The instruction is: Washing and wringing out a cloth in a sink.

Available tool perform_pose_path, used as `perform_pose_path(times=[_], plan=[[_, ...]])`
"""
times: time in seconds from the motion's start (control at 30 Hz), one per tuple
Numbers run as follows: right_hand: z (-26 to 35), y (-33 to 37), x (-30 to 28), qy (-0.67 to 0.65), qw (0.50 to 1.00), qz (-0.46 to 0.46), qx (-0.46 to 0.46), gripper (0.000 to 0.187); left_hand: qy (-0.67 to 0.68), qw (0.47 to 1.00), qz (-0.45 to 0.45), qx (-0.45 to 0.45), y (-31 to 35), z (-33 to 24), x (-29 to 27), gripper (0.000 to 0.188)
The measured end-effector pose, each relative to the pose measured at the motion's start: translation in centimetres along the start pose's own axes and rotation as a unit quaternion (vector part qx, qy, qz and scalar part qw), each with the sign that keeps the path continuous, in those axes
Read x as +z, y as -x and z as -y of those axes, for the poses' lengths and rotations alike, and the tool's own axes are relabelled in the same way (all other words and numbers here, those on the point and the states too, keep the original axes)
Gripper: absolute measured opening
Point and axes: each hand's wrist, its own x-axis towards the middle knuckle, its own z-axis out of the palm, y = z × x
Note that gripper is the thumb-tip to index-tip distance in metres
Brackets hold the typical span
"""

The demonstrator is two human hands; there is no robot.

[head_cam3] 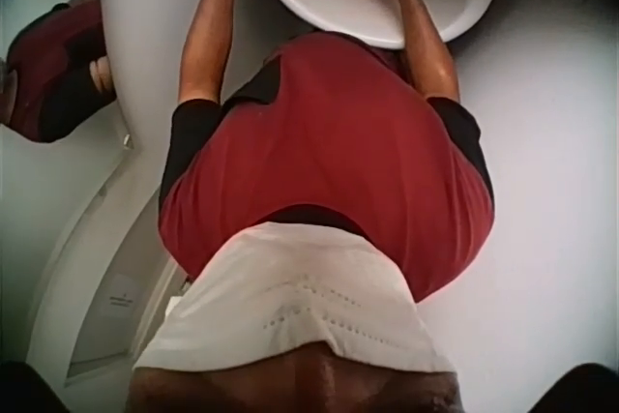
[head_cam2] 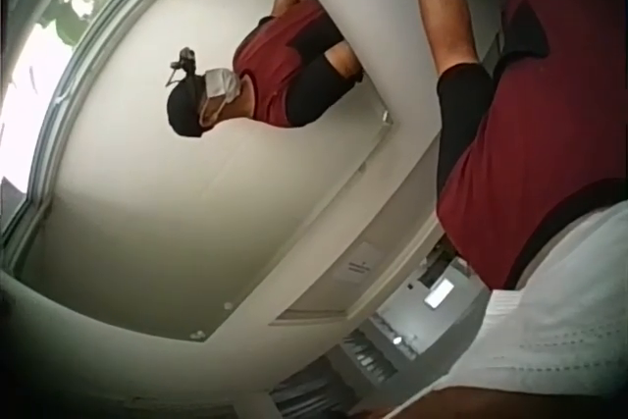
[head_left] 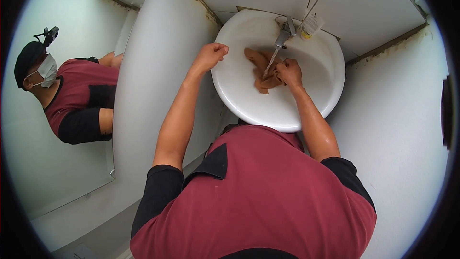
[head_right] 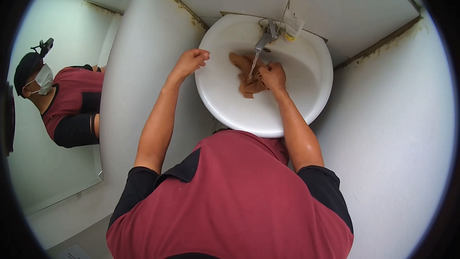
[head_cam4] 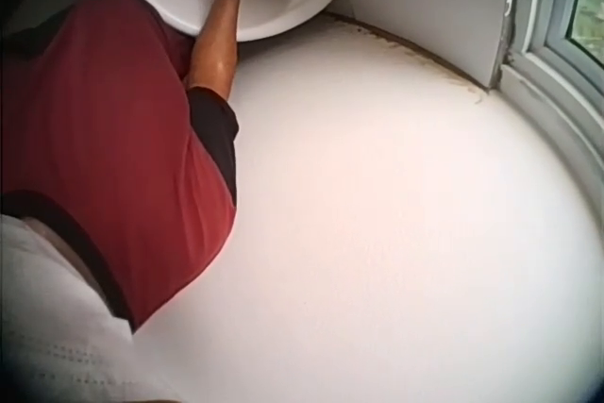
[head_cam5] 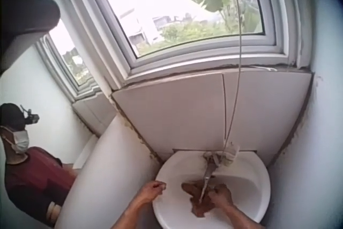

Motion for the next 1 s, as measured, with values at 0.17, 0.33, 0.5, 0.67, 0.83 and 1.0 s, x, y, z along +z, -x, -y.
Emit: perform_pose_path(times=[0.17,0.33,0.5,0.67,0.83,1.0], plan=[[1.0,1.4,1.8,-0.013,0.971,-0.112,-0.211,0.018,0.367,0.929,0.03,-0.017,0.9,-1.8,4.9,0.032],[6.3,5.4,2.6,-0.124,0.941,-0.091,-0.3,0.015,0.402,0.912,0.052,-0.066,0.0,-0.2,10.7,0.034],[8.4,7.5,2.9,-0.097,0.893,-0.117,-0.425,0.018,0.489,0.853,0.042,-0.176,-0.6,1.1,11.5,0.03],[9.8,8.8,4.1,-0.057,0.828,-0.051,-0.555,0.017,0.719,0.679,0.099,-0.109,-0.7,2.3,11.7,0.026],[8.7,9.2,6.5,-0.043,0.791,0.048,-0.609,0.012,0.746,0.653,0.107,-0.071,1.2,0.4,11.5,0.026],[3.5,1.6,5.8,0.198,0.913,-0.175,-0.311,0.014,0.76,0.634,0.109,-0.092,-1.9,2.5,14.5,0.026]])
